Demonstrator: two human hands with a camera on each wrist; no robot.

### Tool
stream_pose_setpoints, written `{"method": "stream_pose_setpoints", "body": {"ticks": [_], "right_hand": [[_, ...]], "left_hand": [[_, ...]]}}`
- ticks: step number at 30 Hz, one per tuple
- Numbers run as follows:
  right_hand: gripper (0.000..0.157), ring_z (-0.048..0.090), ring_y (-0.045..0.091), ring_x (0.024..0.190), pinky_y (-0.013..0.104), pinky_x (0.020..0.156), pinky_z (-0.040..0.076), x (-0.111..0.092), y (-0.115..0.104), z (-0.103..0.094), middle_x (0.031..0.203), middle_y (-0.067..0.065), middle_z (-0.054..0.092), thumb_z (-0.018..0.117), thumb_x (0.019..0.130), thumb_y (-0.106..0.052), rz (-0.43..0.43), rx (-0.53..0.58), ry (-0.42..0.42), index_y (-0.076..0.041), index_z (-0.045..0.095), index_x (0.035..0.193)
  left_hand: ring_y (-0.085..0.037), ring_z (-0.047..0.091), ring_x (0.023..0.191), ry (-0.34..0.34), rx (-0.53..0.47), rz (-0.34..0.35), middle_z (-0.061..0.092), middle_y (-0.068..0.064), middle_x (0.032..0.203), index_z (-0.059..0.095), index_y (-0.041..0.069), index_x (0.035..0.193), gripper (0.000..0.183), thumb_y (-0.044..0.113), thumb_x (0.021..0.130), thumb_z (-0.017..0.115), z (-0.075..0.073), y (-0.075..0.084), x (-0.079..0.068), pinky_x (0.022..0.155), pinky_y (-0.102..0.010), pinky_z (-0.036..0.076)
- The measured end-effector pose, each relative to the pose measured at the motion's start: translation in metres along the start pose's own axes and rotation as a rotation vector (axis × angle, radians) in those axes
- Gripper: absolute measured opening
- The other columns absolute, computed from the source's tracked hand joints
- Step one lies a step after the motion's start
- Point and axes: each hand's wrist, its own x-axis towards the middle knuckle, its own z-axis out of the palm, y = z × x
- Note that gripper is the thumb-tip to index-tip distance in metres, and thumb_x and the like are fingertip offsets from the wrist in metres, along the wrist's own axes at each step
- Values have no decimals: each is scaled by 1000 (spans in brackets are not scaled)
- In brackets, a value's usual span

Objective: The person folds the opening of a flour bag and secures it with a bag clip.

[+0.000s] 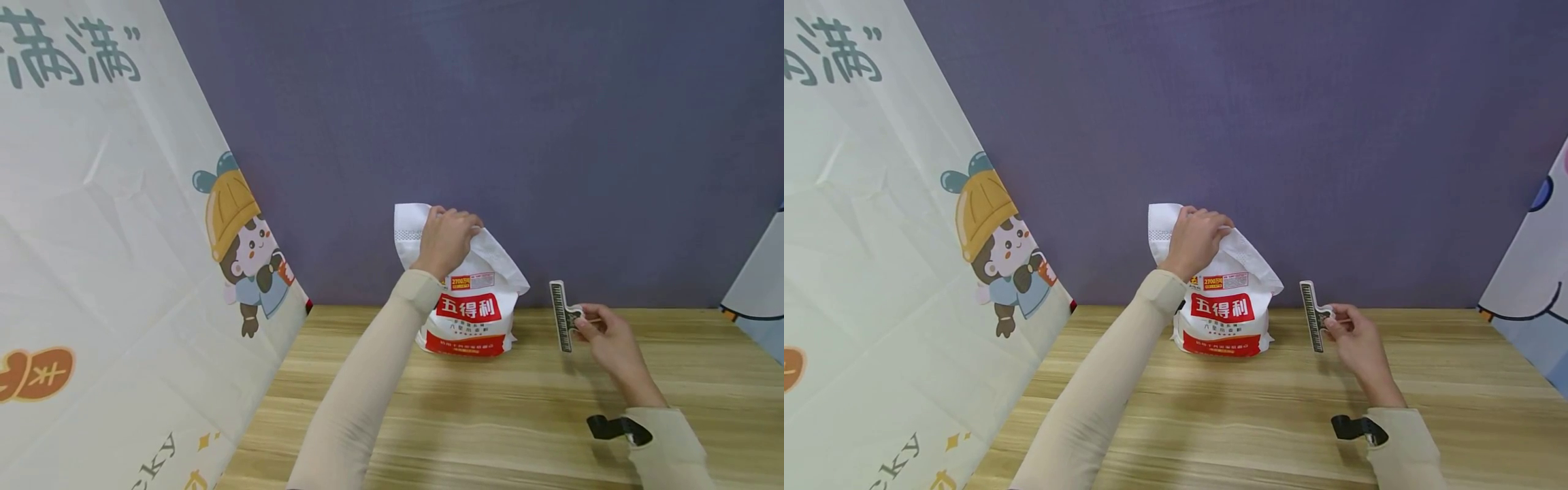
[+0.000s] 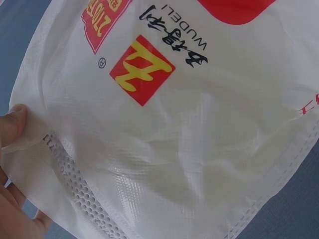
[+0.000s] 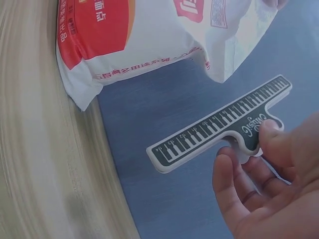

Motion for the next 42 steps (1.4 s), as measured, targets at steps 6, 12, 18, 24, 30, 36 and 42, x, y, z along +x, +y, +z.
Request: {"method": "stream_pose_setpoints", "body": {"ticks": [6,12,18,24,30,36,42], "right_hand": [[35,61,-7,78,17,66,54,-1,-4,-2,102,1,61,54,106,-15,-12,-20,17,6,53,134],[40,50,-14,84,16,66,49,-1,-8,-4,117,16,63,55,106,-24,-24,-91,38,2,56,136],[42,42,-17,92,10,69,44,-2,-17,-8,125,23,63,56,106,-29,-44,-142,51,0,58,136],[43,40,-20,93,11,68,44,-5,-25,-13,127,24,63,56,106,-31,-53,-167,52,-1,58,137],[40,39,-22,93,9,67,43,-3,-30,-14,124,23,65,58,105,-28,-91,-188,60,-2,60,136],[35,50,-16,92,7,66,43,3,-38,-14,116,25,68,62,103,-21,-153,-214,86,1,63,130],[33,66,42,103,11,64,42,10,-47,-10,113,26,69,62,102,-18,-175,-253,86,1,63,129]], "left_hand": [[-7,70,102,8,10,5,77,13,114,77,29,115,22,31,104,57,1,0,-1,104,-34,43],[-7,70,101,21,16,14,77,14,113,77,29,115,21,31,104,59,1,-1,0,103,-33,44],[-6,70,101,17,12,7,77,15,113,77,30,115,22,32,104,58,0,0,1,103,-33,44],[-6,70,101,11,15,11,77,15,114,76,30,115,22,32,104,57,1,0,3,102,-33,44],[-6,70,100,15,24,7,77,15,113,77,30,115,22,33,104,57,1,-1,3,102,-33,44],[-6,71,99,20,17,14,77,15,112,77,30,114,22,32,104,58,0,-1,4,102,-33,44],[-6,71,99,18,25,17,77,15,112,77,30,114,22,33,104,57,-1,-1,3,102,-33,45]]}}
